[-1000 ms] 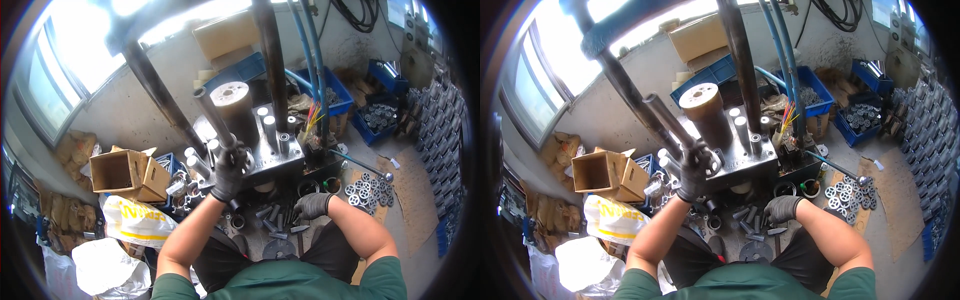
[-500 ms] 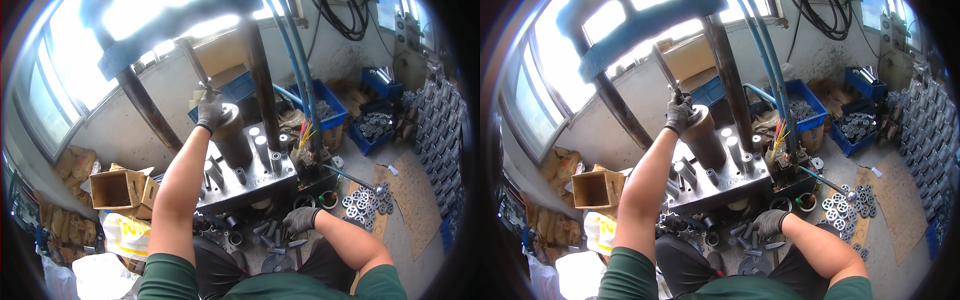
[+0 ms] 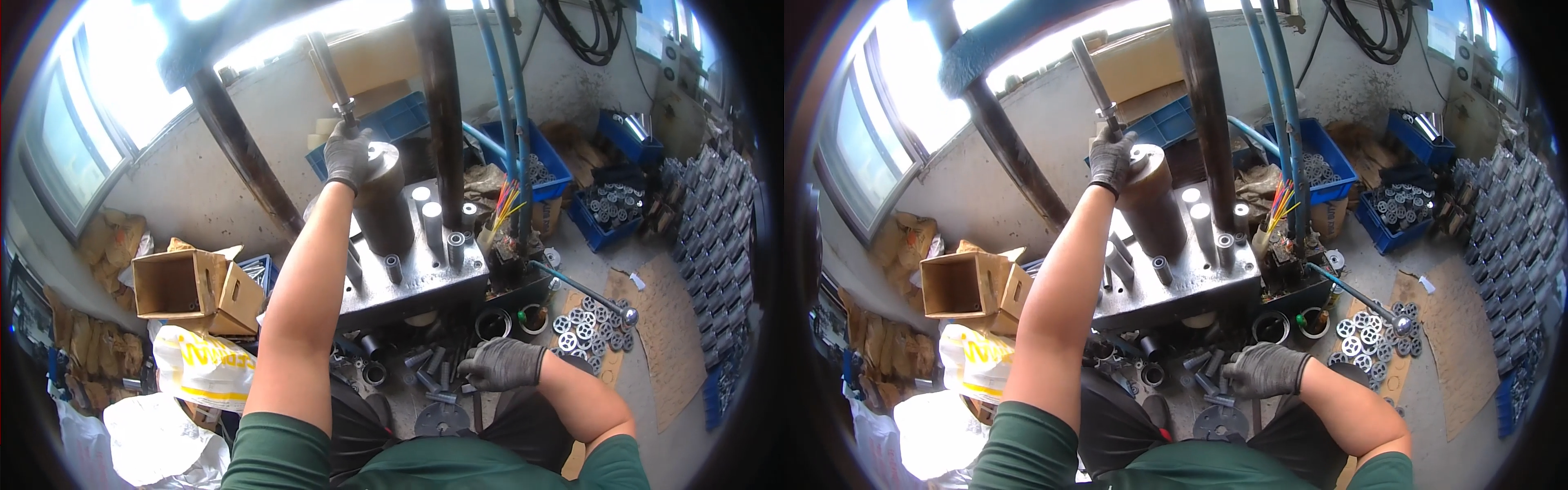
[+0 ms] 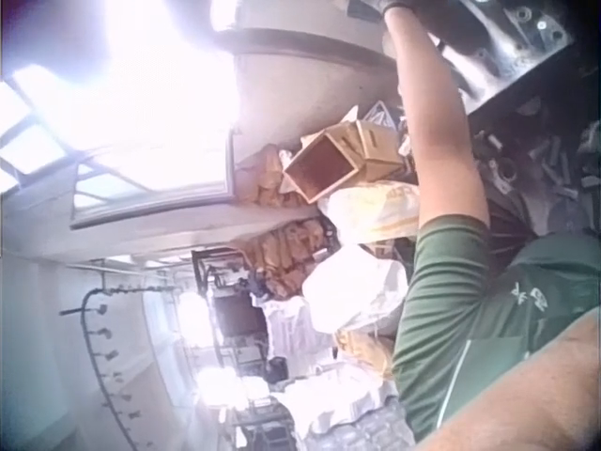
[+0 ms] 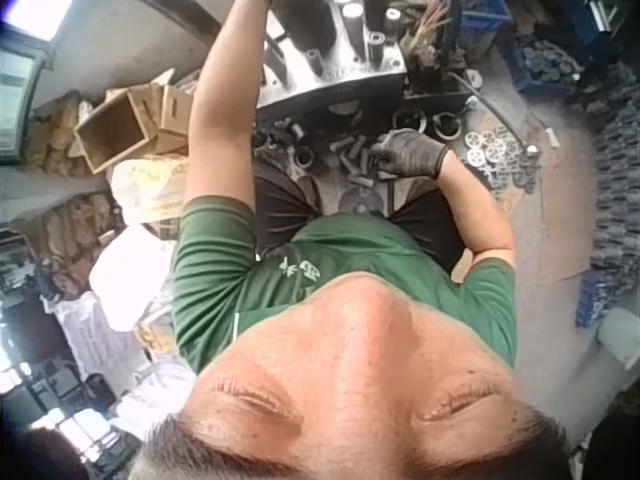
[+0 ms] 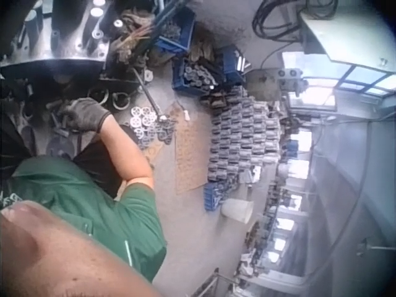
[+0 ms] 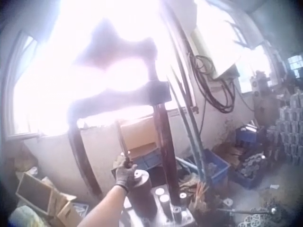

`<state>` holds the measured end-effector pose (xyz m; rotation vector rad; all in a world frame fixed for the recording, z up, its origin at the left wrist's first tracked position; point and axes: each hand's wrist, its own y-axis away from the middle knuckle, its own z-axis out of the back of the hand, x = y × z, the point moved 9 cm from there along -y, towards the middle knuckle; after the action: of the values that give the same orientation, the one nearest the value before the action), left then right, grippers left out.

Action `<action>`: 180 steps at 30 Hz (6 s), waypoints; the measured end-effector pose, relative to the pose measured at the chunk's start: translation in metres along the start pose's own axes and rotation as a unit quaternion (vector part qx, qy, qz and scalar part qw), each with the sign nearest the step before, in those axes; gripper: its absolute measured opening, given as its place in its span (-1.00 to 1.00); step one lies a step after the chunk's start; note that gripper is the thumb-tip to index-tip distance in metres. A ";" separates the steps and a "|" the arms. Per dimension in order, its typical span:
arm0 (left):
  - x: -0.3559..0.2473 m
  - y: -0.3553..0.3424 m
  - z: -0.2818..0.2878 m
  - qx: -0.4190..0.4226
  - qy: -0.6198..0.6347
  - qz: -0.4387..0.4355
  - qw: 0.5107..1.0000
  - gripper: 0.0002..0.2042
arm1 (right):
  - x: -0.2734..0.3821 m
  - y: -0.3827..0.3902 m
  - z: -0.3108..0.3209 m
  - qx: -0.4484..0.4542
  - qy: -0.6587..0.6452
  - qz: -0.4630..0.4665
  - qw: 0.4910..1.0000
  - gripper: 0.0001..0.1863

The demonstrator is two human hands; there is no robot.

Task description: Using a hydraulic or manual press and various tools to assemble or shape metal components.

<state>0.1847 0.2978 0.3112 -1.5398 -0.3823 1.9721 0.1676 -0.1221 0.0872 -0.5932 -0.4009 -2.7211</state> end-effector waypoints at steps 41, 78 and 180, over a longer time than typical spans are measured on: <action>-0.035 0.024 -0.016 0.021 0.058 -0.293 0.954 -0.44 | -0.014 0.207 0.073 -0.225 0.077 -0.374 0.897 -0.79; -0.049 0.024 -0.008 0.022 -0.136 -0.164 0.977 -0.29 | 0.000 0.213 0.099 -0.318 0.056 -0.321 0.890 -0.75; 0.015 0.001 -0.017 0.097 0.282 0.072 0.952 -0.72 | 0.000 0.229 0.125 -0.316 0.028 -0.313 0.895 -0.78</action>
<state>0.1983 0.3037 0.2940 -1.9436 0.1614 1.5146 0.2959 -0.2877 0.2424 -0.6093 0.4207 -3.4958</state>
